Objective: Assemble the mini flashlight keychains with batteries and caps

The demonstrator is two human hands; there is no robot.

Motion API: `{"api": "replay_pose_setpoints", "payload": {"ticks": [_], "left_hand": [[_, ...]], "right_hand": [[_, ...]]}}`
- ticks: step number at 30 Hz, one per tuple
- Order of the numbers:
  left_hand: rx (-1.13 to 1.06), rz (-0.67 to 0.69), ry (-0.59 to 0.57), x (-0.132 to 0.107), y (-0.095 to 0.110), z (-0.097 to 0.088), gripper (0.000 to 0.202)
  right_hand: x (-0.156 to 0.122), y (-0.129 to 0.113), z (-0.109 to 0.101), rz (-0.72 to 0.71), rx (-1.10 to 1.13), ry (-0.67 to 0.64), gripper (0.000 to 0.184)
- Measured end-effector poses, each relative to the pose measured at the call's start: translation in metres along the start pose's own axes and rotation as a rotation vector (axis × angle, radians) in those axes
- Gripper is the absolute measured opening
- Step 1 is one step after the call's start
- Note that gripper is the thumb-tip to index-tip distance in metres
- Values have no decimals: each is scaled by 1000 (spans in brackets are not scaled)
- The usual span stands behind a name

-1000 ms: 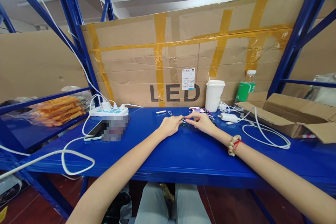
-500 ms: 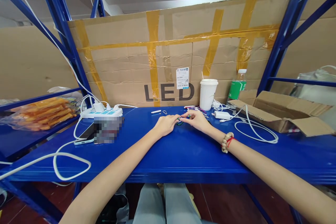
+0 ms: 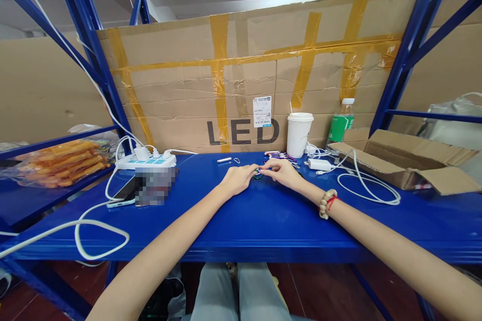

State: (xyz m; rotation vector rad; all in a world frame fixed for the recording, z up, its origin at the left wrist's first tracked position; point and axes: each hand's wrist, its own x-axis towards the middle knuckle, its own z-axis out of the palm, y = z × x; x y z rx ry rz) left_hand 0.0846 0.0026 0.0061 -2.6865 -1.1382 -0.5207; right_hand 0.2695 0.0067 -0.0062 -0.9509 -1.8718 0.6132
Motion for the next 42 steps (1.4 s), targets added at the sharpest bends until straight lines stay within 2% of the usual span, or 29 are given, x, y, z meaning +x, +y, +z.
{"api": "replay_pose_setpoints", "payload": {"ticks": [8,15,22,30,35,38,42], "left_hand": [[-114,11,47,-2,3,0,25],[-111,41,24,-5,6,0,23],[-70,139,86,-7,5,3,23],[-15,177,194,-7,4,7,25],[43,182,259,-5,1,10,23],[39,151,250,-5,2,10,23],[-10,54,178,-4,6,5,24]], "right_hand": [[-2,-5,-1,-92,64,37,38],[-4,-3,-3,-128,50,-13,33],[-6,-3,-3,-254,-36,42,29],[-7,-10,0,-227,-90,92,36],[-6,-9,2,-233,-84,94,34],[-5,-5,2,-220,-85,100,31],[-1,-1,2,-170,-59,85,33]]}}
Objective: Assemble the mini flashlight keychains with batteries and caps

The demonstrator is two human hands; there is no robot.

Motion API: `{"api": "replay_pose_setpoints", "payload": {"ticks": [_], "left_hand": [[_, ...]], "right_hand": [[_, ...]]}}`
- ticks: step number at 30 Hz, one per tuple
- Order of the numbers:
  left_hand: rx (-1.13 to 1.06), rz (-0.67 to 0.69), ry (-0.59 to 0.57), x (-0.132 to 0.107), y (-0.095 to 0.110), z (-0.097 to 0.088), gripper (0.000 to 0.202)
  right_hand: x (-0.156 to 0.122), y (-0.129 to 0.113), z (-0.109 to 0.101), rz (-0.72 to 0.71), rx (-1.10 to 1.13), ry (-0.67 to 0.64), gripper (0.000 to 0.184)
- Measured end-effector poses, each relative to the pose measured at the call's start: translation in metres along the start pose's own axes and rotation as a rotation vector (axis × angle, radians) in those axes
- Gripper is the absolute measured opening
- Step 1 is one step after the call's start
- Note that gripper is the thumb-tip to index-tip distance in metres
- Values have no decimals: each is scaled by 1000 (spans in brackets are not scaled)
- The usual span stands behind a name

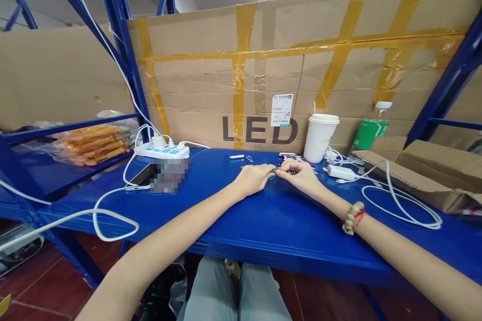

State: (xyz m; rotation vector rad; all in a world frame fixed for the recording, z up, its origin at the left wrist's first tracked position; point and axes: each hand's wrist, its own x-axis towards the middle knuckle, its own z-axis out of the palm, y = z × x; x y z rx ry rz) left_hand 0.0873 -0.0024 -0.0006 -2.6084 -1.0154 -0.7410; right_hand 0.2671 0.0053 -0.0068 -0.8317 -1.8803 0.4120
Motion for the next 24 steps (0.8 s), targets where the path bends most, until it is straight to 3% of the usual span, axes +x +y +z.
{"api": "replay_pose_setpoints", "payload": {"ticks": [4,13,24], "left_hand": [[-9,-82,-46,2,2,-5,25],[27,-84,-62,4,-1,-4,27],[25,-93,-50,5,1,-6,25]], "right_hand": [[3,-3,0,91,48,0,37],[4,-11,1,279,132,-32,45],[3,-15,-2,279,169,2,36]]}}
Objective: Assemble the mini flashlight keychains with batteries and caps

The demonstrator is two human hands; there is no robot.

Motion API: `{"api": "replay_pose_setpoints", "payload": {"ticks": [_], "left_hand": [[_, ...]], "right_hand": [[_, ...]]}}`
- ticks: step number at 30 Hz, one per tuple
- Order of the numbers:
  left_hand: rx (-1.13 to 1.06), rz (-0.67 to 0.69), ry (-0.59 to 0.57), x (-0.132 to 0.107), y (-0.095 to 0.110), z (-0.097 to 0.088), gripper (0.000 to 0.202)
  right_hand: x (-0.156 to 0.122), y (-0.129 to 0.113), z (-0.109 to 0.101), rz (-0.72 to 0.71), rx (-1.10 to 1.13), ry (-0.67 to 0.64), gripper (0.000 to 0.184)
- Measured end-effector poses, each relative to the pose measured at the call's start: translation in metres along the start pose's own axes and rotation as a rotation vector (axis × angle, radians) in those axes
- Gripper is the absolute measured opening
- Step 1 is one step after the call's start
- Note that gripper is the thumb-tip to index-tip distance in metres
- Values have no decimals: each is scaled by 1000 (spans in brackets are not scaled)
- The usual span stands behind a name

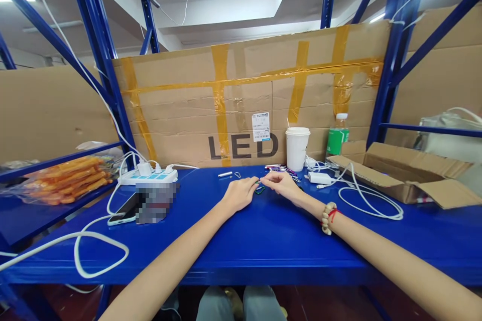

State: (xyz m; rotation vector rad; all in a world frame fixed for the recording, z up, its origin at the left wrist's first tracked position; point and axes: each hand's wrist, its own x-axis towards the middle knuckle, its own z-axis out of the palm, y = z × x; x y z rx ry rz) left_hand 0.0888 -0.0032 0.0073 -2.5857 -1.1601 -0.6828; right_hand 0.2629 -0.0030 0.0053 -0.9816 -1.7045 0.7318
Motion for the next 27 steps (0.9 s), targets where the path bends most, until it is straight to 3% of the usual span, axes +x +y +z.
{"api": "replay_pose_setpoints", "payload": {"ticks": [13,27], "left_hand": [[-70,15,-6,-2,1,-2,24],[-102,42,-35,-2,0,1,23]], "right_hand": [[2,10,0,53,80,-42,37],[0,10,0,97,47,-1,40]]}}
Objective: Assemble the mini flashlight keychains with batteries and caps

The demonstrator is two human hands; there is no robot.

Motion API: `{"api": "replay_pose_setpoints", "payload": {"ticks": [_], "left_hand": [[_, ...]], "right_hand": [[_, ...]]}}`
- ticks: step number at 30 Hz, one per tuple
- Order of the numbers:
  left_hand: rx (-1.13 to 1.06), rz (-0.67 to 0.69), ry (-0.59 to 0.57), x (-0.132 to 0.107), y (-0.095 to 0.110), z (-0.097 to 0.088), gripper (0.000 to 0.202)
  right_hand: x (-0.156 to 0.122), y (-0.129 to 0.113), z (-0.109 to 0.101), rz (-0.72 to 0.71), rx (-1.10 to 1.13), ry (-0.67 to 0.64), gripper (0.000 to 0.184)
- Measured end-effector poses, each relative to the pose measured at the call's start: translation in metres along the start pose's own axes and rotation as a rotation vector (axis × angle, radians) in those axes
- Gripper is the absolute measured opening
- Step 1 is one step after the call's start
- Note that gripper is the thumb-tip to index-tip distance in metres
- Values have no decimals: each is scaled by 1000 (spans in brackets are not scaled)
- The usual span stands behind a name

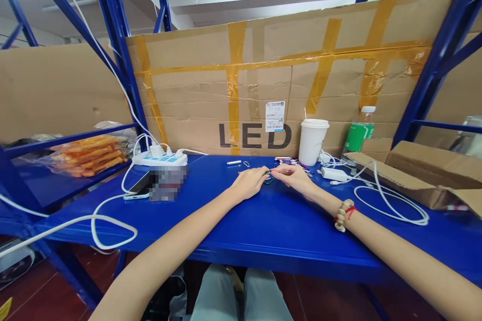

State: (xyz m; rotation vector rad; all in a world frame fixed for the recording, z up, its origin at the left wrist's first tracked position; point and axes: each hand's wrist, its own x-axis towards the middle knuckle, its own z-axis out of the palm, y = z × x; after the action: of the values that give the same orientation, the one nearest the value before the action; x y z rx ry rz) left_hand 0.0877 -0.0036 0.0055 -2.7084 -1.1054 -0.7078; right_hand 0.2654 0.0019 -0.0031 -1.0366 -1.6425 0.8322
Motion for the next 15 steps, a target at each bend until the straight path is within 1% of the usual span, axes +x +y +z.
{"api": "replay_pose_setpoints", "payload": {"ticks": [6,11,15], "left_hand": [[-5,-8,-3,0,-2,1,22],[-22,-15,-7,-1,-1,-1,22],[-44,-12,-23,-1,-1,-2,19]], "right_hand": [[1,3,0,-31,-13,-41,43],[0,1,1,-1,-30,-34,47],[0,0,1,11,-49,-15,46]]}}
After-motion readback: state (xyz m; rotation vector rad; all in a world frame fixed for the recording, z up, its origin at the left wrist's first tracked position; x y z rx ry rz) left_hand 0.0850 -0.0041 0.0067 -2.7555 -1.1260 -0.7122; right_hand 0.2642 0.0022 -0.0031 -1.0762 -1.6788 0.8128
